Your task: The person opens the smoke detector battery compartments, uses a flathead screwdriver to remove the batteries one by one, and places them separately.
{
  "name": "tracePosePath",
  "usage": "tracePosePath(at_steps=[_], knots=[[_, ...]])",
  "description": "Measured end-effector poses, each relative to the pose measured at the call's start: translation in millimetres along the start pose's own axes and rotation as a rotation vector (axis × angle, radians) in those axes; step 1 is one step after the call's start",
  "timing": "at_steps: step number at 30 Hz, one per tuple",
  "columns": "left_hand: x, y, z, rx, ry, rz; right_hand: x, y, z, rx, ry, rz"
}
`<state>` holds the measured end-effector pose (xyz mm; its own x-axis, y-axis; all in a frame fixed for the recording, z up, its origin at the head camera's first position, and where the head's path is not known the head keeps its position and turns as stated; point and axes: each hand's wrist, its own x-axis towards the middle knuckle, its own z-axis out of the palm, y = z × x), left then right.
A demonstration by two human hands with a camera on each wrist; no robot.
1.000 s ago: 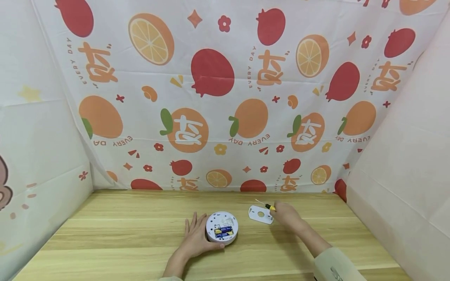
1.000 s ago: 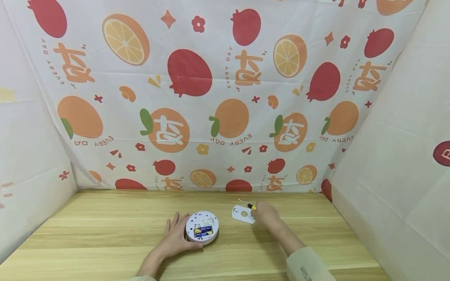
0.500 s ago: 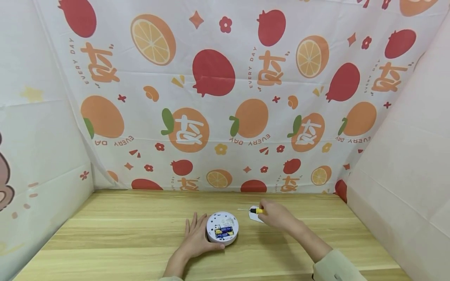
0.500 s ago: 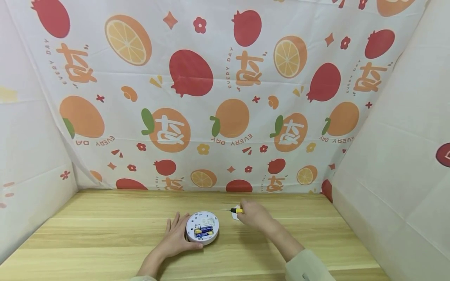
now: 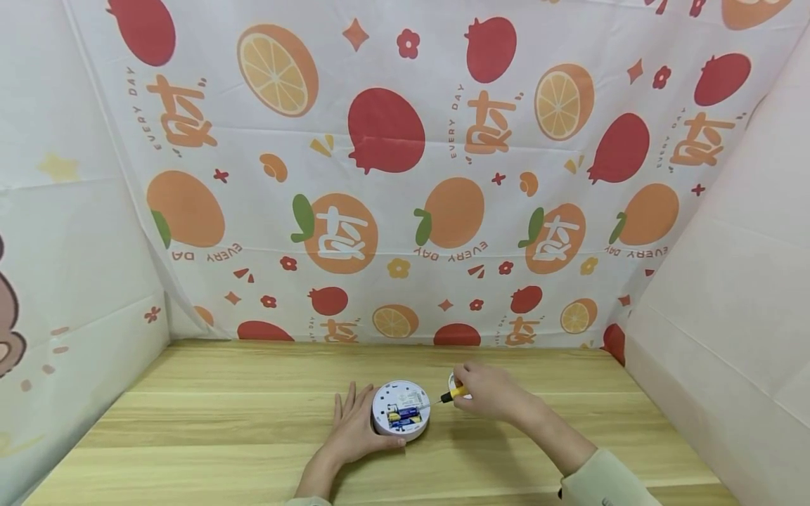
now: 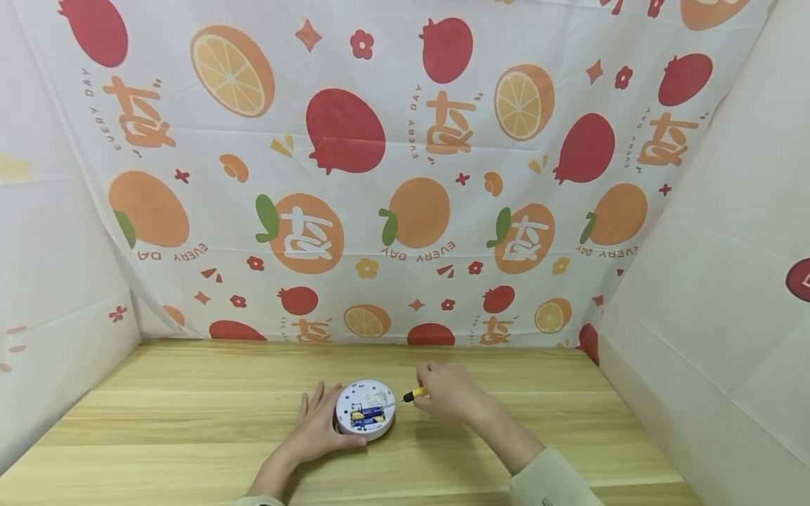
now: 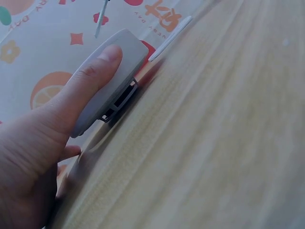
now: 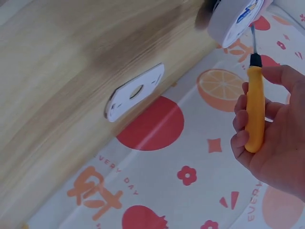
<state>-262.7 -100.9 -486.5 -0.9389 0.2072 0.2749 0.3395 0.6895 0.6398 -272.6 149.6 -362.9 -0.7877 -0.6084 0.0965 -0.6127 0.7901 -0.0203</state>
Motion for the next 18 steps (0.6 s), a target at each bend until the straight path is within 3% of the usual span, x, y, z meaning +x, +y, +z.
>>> tracePosePath(at_steps=[8, 18], knots=[[0.8, 0.5, 0.7, -0.006, 0.009, -0.001, 5, -8, -3, -0.178, 0.044, -0.08], [0.6, 2.2, -1.6, -0.005, 0.006, 0.002, 15, -28, -10, -0.374, 0.03, -0.114]])
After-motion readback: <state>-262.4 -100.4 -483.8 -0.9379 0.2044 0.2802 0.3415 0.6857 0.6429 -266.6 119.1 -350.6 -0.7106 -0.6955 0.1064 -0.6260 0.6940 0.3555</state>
